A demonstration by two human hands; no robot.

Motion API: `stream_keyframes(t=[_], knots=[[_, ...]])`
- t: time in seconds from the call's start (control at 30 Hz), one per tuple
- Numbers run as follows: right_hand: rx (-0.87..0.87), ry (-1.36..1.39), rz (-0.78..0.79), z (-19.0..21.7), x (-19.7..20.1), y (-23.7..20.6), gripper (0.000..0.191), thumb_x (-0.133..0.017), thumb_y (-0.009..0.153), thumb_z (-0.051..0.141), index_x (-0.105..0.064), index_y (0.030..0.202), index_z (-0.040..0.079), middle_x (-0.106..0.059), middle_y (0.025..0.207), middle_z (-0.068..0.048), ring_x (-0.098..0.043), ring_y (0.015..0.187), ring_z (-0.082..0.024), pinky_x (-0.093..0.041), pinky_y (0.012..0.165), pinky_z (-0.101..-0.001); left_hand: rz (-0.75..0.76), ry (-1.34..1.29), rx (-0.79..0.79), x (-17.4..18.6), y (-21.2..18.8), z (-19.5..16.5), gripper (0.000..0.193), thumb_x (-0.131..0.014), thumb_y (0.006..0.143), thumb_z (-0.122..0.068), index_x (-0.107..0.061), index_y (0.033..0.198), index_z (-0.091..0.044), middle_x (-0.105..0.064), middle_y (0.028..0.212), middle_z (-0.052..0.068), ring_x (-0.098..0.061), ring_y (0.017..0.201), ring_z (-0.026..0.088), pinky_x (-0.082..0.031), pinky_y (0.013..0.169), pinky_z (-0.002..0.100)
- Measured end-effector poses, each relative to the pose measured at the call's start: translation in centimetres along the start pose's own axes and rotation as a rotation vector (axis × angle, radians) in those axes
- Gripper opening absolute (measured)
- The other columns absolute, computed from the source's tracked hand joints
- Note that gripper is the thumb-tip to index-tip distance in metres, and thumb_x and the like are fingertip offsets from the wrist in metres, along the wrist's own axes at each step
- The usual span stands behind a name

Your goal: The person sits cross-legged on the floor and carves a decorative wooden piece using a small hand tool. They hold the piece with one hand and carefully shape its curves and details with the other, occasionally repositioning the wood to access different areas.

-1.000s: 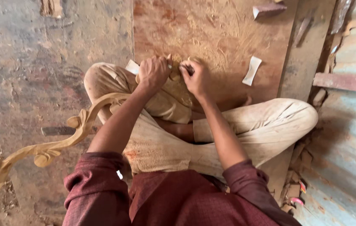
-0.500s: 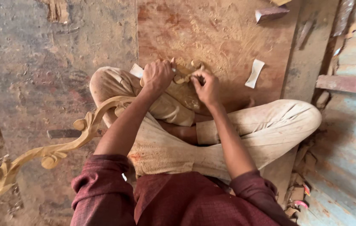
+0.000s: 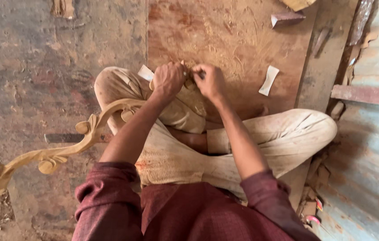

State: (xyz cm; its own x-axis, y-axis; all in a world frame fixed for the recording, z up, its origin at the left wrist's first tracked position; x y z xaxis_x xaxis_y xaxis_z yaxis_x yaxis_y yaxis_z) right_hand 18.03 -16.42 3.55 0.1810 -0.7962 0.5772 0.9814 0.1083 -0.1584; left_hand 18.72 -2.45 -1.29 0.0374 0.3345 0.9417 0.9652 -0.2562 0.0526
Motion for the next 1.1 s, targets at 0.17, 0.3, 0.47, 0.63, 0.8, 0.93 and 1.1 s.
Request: stream_keyframes(t=[0.17, 0.3, 0.47, 0.63, 0.8, 0.93, 1.1], knots=[[-0.068, -0.02, 0.123, -0.2, 0.2, 0.9, 0.011, -0.078, 0.088, 0.01, -0.078, 0.097, 0.004, -0.079, 0.082, -0.009, -0.075, 0.07, -0.015, -0.057, 0.064, -0.0307, 0.049, -0.08, 0.111, 0.0, 0.3, 0.3, 0.04, -0.053, 0.105, -0.03, -0.069, 0.073, -0.01, -0.07, 0.072, 0.017, -0.07, 0.067, 0.035, -0.054, 0.062, 0.049], [0.06, -0.004, 0.088, 0.5, 0.5, 1.1, 0.013, -0.077, 0.086, 0.006, -0.078, 0.098, 0.004, -0.078, 0.089, -0.01, -0.074, 0.074, -0.015, -0.059, 0.066, -0.0294, 0.055, -0.116, 0.125, 0.3, 0.7, 0.3, 0.043, -0.051, 0.105, -0.031, -0.07, 0.073, -0.009, -0.071, 0.072, 0.018, -0.07, 0.068, 0.037, -0.054, 0.062, 0.05], [0.013, -0.057, 0.099, 0.4, 0.8, 0.7, 0.015, -0.081, 0.081, 0.006, -0.079, 0.095, 0.004, -0.078, 0.084, -0.012, -0.075, 0.075, -0.019, -0.058, 0.069, -0.0316, 0.135, -0.083, 0.145, -0.3, 1.1, 0.5, 0.046, -0.048, 0.107, -0.034, -0.071, 0.077, -0.009, -0.072, 0.077, 0.017, -0.071, 0.07, 0.034, -0.054, 0.066, 0.049], [0.066, -0.048, 0.063, 1.4, 0.6, 0.5, 0.014, -0.081, 0.082, 0.007, -0.077, 0.095, 0.003, -0.077, 0.087, -0.013, -0.075, 0.075, -0.021, -0.058, 0.068, -0.0331, 0.162, -0.057, 0.135, -0.6, 0.1, 0.7, 0.045, -0.046, 0.109, -0.032, -0.071, 0.081, -0.008, -0.073, 0.079, 0.017, -0.071, 0.072, 0.034, -0.054, 0.066, 0.049], [0.029, -0.103, 0.138, 1.2, 0.0, 1.5, 0.008, -0.075, 0.09, 0.007, -0.076, 0.096, 0.003, -0.077, 0.09, -0.012, -0.074, 0.075, -0.02, -0.059, 0.067, -0.0321, 0.115, -0.043, 0.123, -0.2, 0.4, 0.5, 0.044, -0.049, 0.107, -0.031, -0.071, 0.076, -0.009, -0.072, 0.075, 0.017, -0.071, 0.07, 0.035, -0.055, 0.065, 0.049], [0.066, -0.062, 0.112, 1.0, 0.5, -0.1, 0.012, -0.078, 0.085, 0.007, -0.077, 0.096, 0.004, -0.078, 0.091, -0.011, -0.074, 0.075, -0.018, -0.059, 0.071, -0.0314, 0.1, -0.067, 0.1, 0.0, 0.1, 0.5, 0.044, -0.051, 0.107, -0.031, -0.07, 0.073, -0.009, -0.071, 0.072, 0.018, -0.071, 0.068, 0.036, -0.055, 0.063, 0.049], [0.005, -0.065, 0.135, 1.1, 0.7, 1.4, 0.008, -0.077, 0.088, 0.009, -0.076, 0.093, 0.003, -0.079, 0.087, -0.011, -0.076, 0.076, -0.018, -0.058, 0.07, -0.0332, 0.028, -0.095, 0.086, 0.5, 0.4, 0.4, 0.042, -0.051, 0.106, -0.029, -0.069, 0.074, -0.008, -0.071, 0.071, 0.019, -0.07, 0.065, 0.039, -0.054, 0.06, 0.051]])
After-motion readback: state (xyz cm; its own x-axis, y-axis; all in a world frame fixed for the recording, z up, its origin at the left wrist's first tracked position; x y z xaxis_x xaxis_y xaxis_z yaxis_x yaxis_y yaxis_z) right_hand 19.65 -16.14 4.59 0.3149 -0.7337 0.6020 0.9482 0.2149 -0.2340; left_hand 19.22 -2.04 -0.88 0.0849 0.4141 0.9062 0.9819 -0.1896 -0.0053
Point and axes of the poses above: each hand's wrist, its own y-axis towards the middle knuckle, its own x-axis out of the back of the hand, z = x × y, the point moved 6 cm from there along y, towards the middle knuckle
